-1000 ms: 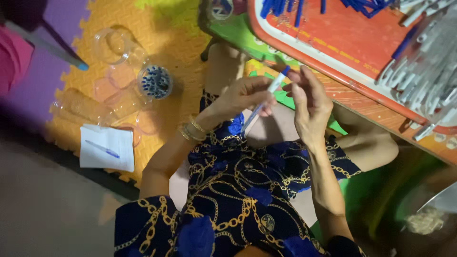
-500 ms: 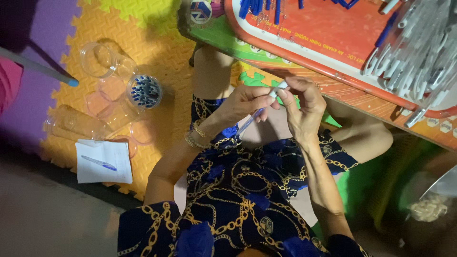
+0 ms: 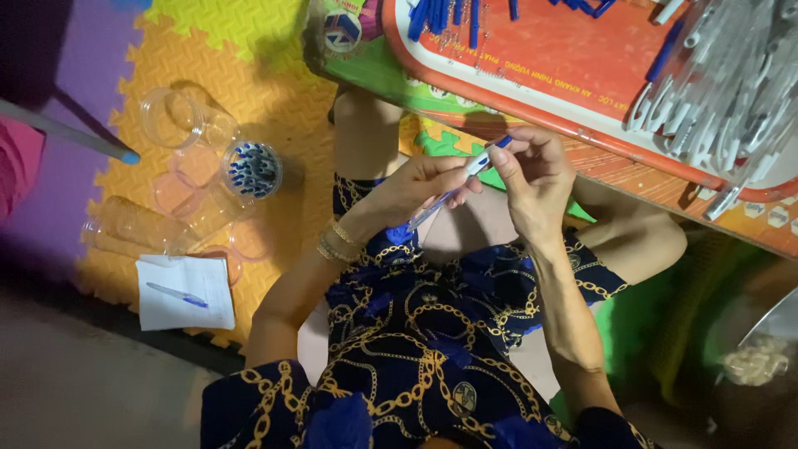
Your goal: The person assembles pens by hand, picking up blue barrels, inserting ink refills, and clicking on white caps while working over a cardboard tray on the floor.
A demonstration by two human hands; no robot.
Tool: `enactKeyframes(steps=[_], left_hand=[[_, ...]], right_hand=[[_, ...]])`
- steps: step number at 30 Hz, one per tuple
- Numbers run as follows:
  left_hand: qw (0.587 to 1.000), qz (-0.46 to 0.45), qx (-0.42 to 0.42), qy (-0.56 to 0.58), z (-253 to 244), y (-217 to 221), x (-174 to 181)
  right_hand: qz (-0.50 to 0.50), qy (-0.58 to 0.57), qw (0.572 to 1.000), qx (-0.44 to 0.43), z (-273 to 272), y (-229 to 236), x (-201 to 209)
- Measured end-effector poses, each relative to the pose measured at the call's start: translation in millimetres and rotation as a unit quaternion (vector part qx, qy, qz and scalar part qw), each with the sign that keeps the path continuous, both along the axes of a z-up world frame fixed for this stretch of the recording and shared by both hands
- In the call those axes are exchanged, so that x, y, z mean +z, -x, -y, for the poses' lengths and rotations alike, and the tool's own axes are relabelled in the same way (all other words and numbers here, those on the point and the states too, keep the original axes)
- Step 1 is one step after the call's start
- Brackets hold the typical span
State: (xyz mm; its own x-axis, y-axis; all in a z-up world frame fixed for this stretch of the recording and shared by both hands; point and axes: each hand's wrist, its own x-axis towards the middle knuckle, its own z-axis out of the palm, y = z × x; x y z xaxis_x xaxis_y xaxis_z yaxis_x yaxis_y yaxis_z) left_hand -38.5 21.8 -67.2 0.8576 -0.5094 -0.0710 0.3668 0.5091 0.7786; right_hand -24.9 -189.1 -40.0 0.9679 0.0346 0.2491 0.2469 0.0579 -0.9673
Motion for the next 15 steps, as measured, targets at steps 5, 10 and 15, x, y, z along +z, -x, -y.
enactKeyframes(steps=[5,10,15], left_hand=[[0.995,-0.095,0.003,0.032,5.2,-6.4,-2.7],[0.992,-0.124,-0.021,0.019,10.5,-14.4,-0.1],[0.988,-0.150,-0.022,0.033,17.6,-19.7,4.3]], right_hand=[[0.005,0.023,1.000,-0.015,-9.7,-1.6,24.3],[-0.020,0.036,0.998,-0.051,-9.3,-9.8,28.6],[0.049,0.107,0.991,-0.056,-1.7,-11.2,45.8]])
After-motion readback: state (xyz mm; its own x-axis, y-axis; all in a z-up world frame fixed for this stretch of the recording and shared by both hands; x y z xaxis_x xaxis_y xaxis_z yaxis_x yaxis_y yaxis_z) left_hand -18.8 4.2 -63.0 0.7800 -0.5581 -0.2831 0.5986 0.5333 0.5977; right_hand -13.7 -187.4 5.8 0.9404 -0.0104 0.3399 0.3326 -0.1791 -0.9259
